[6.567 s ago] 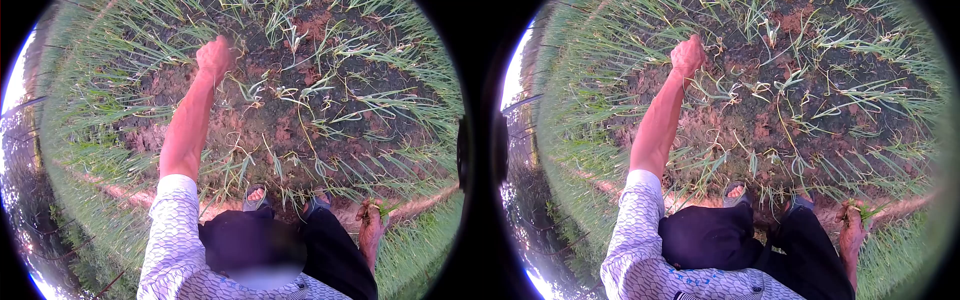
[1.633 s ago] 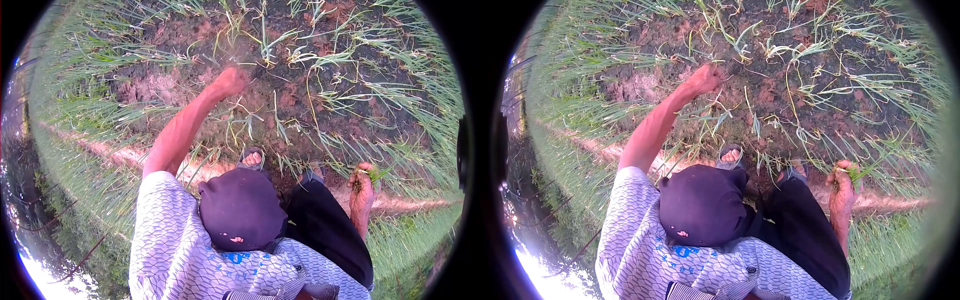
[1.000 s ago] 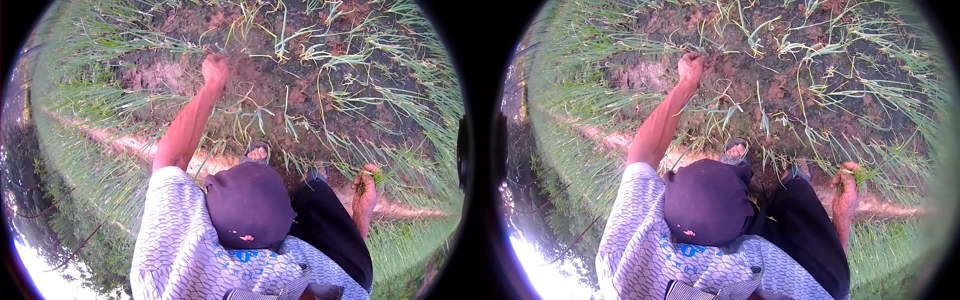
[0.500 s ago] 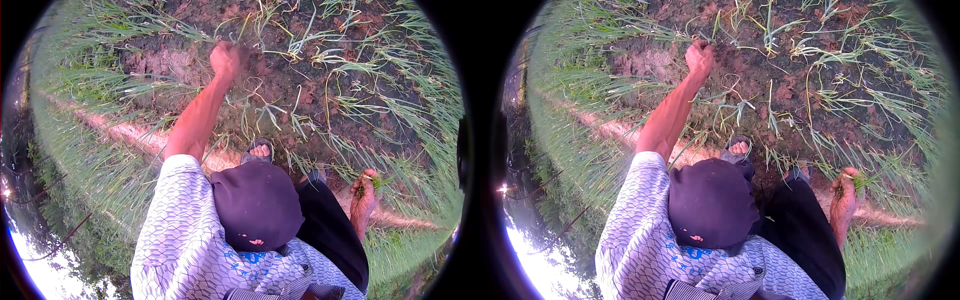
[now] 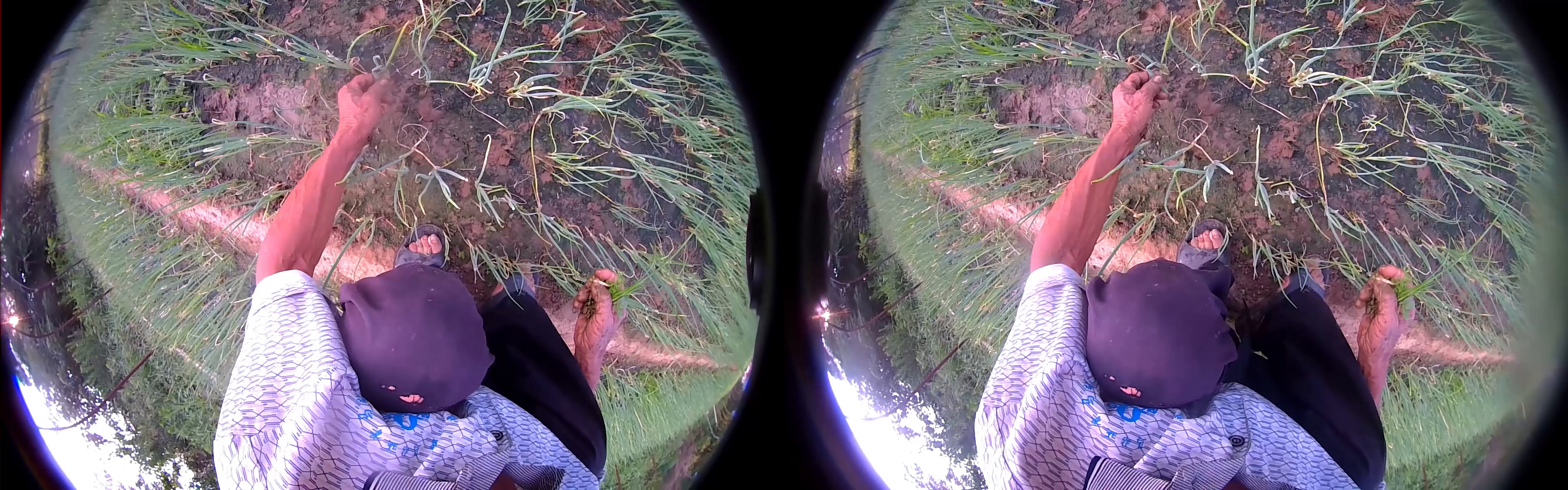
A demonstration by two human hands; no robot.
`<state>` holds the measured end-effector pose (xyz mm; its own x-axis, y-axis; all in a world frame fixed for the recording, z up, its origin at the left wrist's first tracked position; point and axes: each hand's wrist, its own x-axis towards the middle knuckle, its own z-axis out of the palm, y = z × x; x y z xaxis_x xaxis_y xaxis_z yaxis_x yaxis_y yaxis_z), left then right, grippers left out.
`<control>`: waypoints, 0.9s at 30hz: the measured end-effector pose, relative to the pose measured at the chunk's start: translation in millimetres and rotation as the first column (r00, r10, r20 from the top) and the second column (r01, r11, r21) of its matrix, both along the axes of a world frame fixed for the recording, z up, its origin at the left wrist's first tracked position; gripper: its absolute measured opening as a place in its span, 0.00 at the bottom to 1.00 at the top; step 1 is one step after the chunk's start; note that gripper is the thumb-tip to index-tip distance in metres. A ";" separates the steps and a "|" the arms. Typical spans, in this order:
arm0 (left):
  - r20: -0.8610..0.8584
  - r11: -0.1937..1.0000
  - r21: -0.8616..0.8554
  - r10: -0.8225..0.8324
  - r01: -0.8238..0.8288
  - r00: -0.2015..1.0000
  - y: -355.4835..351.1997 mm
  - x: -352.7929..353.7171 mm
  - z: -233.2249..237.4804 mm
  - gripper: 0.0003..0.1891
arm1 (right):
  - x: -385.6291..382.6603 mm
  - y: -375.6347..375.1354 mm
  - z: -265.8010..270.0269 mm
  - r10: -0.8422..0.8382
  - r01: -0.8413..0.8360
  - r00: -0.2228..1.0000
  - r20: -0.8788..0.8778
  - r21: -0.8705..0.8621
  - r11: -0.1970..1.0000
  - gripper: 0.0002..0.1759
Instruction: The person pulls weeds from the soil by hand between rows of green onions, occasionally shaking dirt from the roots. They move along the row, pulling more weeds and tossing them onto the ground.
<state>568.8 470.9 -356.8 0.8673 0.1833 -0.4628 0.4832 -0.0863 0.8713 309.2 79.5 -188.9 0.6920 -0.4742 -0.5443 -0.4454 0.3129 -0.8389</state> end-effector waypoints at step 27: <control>-0.175 0.898 -0.390 0.145 -0.204 0.974 -7.9 16.8 3.6 0.09 | -0.2 -1.2 0.1 -0.020 0.020 1.000 -0.009 -0.003 1.000 0.10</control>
<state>585.6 463.0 -353.2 0.7605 0.0980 -0.6419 0.5758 0.3551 0.7364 309.1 78.3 -188.7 0.6773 -0.4895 -0.5493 -0.4468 0.3195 -0.8356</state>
